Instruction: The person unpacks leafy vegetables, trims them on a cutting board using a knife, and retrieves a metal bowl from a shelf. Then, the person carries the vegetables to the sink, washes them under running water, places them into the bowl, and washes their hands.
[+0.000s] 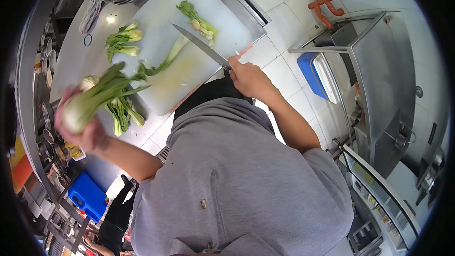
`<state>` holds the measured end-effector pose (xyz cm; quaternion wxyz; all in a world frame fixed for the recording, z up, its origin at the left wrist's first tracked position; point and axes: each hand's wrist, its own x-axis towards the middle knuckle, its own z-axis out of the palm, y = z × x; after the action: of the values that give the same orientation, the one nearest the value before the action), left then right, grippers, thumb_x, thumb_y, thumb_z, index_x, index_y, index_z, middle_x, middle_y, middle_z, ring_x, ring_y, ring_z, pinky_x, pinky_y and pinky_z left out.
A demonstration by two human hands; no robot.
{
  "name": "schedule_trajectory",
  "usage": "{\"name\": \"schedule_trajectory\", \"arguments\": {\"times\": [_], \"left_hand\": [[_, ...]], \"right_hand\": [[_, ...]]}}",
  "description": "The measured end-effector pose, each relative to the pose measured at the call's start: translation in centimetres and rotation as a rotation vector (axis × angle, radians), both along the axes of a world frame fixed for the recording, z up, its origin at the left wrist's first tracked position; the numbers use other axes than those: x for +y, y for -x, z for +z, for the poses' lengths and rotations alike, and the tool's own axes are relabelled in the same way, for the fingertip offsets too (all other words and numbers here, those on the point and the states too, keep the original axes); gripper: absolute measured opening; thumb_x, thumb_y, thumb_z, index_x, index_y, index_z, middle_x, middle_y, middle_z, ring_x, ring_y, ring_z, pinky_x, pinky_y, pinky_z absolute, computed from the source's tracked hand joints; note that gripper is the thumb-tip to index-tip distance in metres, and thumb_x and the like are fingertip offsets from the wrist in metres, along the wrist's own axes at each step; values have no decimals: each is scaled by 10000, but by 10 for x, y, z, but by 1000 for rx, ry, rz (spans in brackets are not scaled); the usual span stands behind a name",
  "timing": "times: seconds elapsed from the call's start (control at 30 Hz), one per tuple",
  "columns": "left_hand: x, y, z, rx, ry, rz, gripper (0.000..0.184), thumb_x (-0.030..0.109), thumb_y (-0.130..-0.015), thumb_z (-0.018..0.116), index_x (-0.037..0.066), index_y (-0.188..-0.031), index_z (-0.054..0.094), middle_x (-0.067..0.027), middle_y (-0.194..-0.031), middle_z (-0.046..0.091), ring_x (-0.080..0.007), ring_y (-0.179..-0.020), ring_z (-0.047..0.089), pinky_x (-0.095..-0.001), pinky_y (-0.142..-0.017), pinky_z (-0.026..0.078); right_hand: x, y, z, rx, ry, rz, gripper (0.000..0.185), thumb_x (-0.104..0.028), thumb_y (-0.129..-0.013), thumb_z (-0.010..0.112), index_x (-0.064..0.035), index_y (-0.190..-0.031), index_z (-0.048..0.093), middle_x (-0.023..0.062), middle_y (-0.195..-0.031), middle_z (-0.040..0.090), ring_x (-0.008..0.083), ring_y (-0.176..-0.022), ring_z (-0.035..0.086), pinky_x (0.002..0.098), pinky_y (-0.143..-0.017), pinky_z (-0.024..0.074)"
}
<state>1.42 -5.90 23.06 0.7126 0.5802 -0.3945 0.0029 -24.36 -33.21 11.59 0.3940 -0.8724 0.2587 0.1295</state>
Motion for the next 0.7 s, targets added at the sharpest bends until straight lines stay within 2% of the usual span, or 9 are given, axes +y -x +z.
{"name": "schedule_trajectory", "arguments": {"times": [0.13,0.23,0.3,0.37,0.43,0.5,0.57,0.6,0.7], "left_hand": [[52,2,39,-177,278,114,802,236,-722,827,14,-1377,420,-324,-1350,479,-493,-1134,584,-570,-976,519],[62,14,35,-329,-97,278,661,198,-738,807,-21,-1288,513,-293,-1329,502,-456,-1202,556,-540,-1006,497],[54,24,23,-298,-306,257,595,103,-713,814,-26,-1240,569,-245,-1278,543,-436,-1173,578,-528,-1004,499],[37,39,5,-196,-359,251,588,-8,-676,816,-25,-1221,596,-207,-1261,562,-403,-1167,583,-492,-1017,490],[20,50,-4,-265,-554,288,602,-68,-646,821,1,-1208,619,-172,-1268,570,-359,-1174,584,-457,-1033,476],[2,64,-11,-348,-729,287,585,-45,-626,825,53,-1178,658,-143,-1233,612,-308,-1178,590,-416,-1008,475],[-22,73,-31,-509,-736,182,541,-92,-598,728,92,-1107,704,-100,-1180,634,-328,-1162,586,-439,-958,487],[-34,78,-49,-620,-743,146,519,-81,-630,681,103,-1114,706,-82,-1166,640,-317,-1159,576,-467,-984,482],[-67,82,-112,-651,-714,32,530,-86,-669,639,103,-1162,684,-81,-1223,614,-329,-1163,560,-497,-1060,447]], "right_hand": [[9,-4,9,6,136,-33,202,-131,-950,501,-43,-1109,412,274,-736,611,488,-740,597,570,-685,439],[20,-8,26,-11,128,11,204,-120,-933,517,-38,-1102,436,270,-747,622,476,-756,614,573,-689,453],[22,-10,32,-40,60,76,206,-111,-918,530,-30,-1094,460,263,-755,634,469,-767,629,575,-695,466],[20,-13,33,58,-72,244,190,-115,-921,520,-18,-1076,467,261,-730,622,482,-727,616,584,-683,462],[16,-10,16,7,-13,211,184,-119,-927,509,-14,-1071,465,266,-727,622,487,-723,615,588,-682,461],[12,-11,9,-46,45,195,180,-124,-932,498,-10,-1067,463,272,-724,621,492,-719,614,591,-681,460],[10,-15,8,-20,156,49,177,-135,-940,483,-9,-1063,463,280,-734,628,499,-728,617,592,-686,462],[10,-15,3,-54,198,20,147,-127,-959,495,-20,-1034,429,274,-692,599,492,-735,596,598,-667,413],[5,-17,-2,-53,208,20,148,-125,-961,495,-18,-1030,420,272,-667,590,502,-697,585,599,-651,410]]}}
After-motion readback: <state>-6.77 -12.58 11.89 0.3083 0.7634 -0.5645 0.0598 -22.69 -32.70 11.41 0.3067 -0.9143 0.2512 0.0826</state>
